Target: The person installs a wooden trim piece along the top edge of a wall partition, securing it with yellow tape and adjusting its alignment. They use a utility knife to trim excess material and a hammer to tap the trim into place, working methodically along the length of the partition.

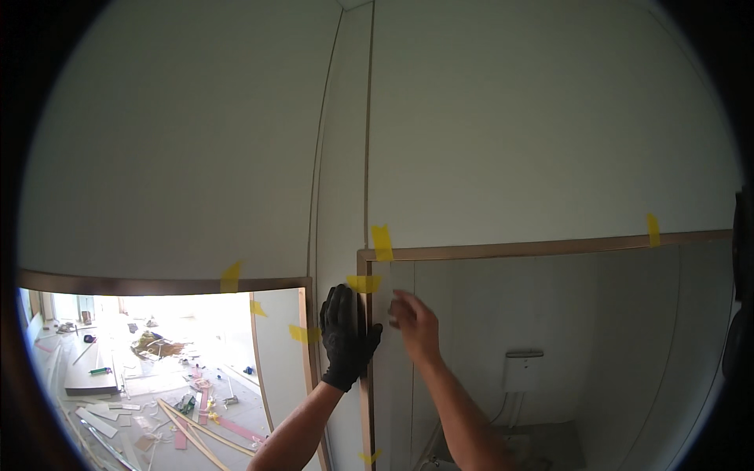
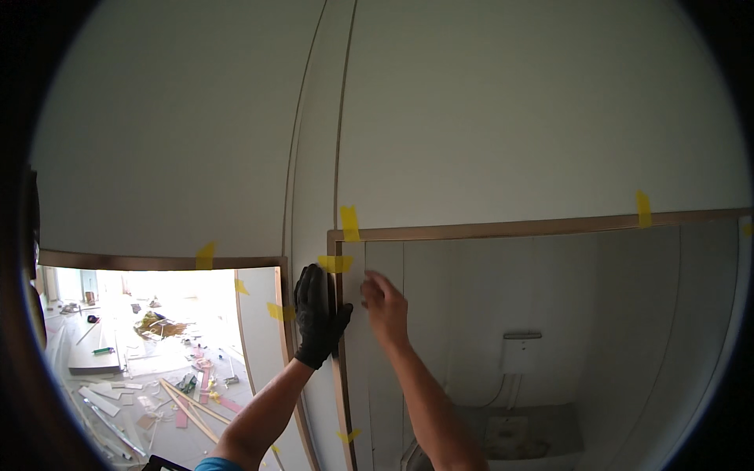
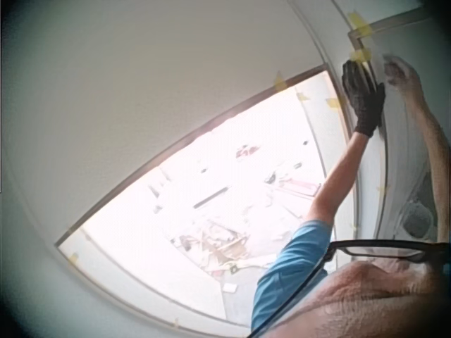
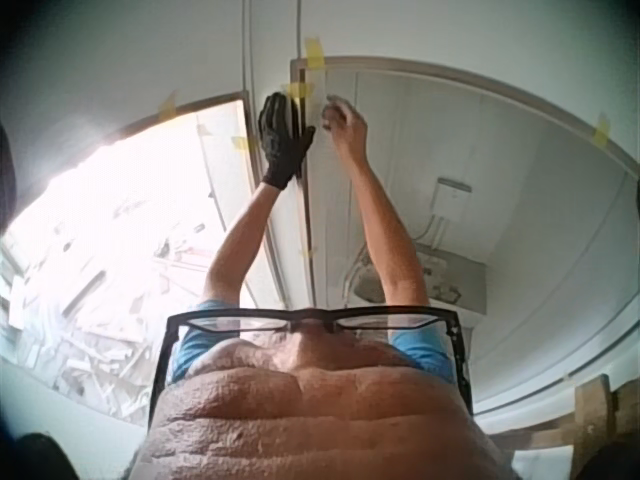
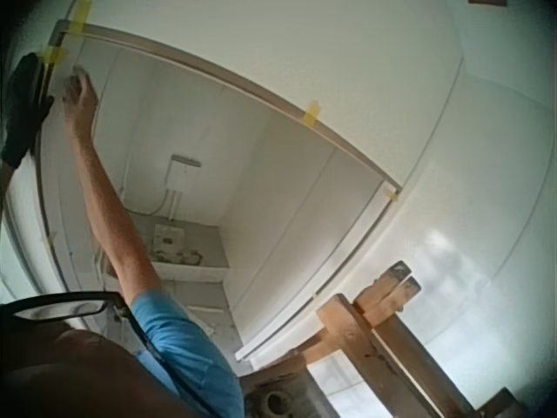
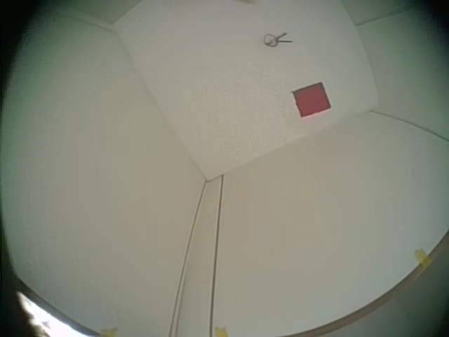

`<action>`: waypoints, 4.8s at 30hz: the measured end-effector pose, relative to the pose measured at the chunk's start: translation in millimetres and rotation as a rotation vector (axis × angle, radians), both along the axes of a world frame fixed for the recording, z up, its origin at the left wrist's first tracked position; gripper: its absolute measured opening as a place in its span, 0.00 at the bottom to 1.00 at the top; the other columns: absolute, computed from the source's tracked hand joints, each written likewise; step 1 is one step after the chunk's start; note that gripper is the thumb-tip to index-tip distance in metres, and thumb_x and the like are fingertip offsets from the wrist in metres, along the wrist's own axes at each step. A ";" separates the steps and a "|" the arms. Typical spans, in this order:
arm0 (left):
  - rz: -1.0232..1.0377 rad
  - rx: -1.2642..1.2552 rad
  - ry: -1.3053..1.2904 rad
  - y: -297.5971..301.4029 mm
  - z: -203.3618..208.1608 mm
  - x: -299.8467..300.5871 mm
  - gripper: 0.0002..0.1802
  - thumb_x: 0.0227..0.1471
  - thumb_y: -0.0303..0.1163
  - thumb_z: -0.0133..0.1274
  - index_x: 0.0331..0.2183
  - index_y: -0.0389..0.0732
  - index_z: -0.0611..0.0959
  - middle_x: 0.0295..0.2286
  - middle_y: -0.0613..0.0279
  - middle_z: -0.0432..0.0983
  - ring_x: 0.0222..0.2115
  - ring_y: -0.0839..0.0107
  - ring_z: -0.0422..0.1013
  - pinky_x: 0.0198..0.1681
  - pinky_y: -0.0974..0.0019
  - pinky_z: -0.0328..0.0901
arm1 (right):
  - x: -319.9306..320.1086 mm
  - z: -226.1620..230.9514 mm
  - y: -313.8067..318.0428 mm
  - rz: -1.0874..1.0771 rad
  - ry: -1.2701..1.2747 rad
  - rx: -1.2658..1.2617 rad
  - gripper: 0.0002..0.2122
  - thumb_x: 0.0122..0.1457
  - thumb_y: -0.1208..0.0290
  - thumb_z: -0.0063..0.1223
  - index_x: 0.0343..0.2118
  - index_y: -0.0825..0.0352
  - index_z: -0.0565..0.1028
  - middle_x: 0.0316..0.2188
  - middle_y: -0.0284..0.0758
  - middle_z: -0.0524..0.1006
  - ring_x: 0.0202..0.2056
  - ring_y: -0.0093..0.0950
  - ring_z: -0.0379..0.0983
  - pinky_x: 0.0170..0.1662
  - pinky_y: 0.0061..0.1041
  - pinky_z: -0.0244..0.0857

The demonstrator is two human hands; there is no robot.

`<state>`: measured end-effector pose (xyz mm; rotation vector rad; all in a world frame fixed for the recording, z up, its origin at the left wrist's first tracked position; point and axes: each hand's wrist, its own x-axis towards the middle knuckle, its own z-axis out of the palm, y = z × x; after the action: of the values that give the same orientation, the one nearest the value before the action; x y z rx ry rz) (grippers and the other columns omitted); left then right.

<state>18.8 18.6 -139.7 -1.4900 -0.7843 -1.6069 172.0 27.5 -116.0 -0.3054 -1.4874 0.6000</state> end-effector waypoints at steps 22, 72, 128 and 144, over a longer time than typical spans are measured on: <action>-0.034 0.010 0.007 4.9 -1.4 7.4 0.45 0.46 0.36 0.60 0.63 0.38 0.61 0.61 0.46 0.57 0.63 0.47 0.53 0.65 0.48 0.51 | 7.6 65.9 36.8 -0.443 -0.350 0.607 0.06 0.58 0.75 0.54 0.33 0.69 0.69 0.30 0.41 0.77 0.27 0.35 0.76 0.32 0.29 0.71; -0.773 -0.366 -0.325 -44.8 -9.6 -25.5 0.12 0.64 0.27 0.46 0.44 0.38 0.83 0.39 0.61 0.81 0.40 0.75 0.75 0.46 0.71 0.67 | -24.6 5.5 -56.0 -0.486 -0.265 0.316 0.07 0.59 0.73 0.61 0.38 0.66 0.75 0.33 0.36 0.80 0.35 0.24 0.79 0.38 0.25 0.72; 0.158 -0.087 -0.329 -7.9 53.6 37.1 0.13 0.47 0.30 0.61 0.36 0.42 0.77 0.31 0.56 0.75 0.31 0.57 0.75 0.31 0.56 0.70 | -55.4 -41.0 -7.6 -0.999 -0.219 0.328 0.12 0.52 0.69 0.63 0.30 0.63 0.68 0.26 0.38 0.73 0.24 0.36 0.78 0.25 0.29 0.75; -0.486 -0.824 -0.012 -79.6 -11.1 -20.9 0.06 0.59 0.28 0.55 0.40 0.40 0.81 0.27 0.65 0.79 0.27 0.76 0.76 0.33 0.71 0.71 | -2.5 -22.6 -54.8 -0.365 -0.395 0.600 0.10 0.58 0.81 0.54 0.43 0.65 0.75 0.41 0.37 0.78 0.42 0.35 0.79 0.43 0.29 0.76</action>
<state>-2.1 -61.0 -150.7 -2.3969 -1.2540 -1.7187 169.6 -27.4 -138.6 -0.2205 -1.8540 -0.2224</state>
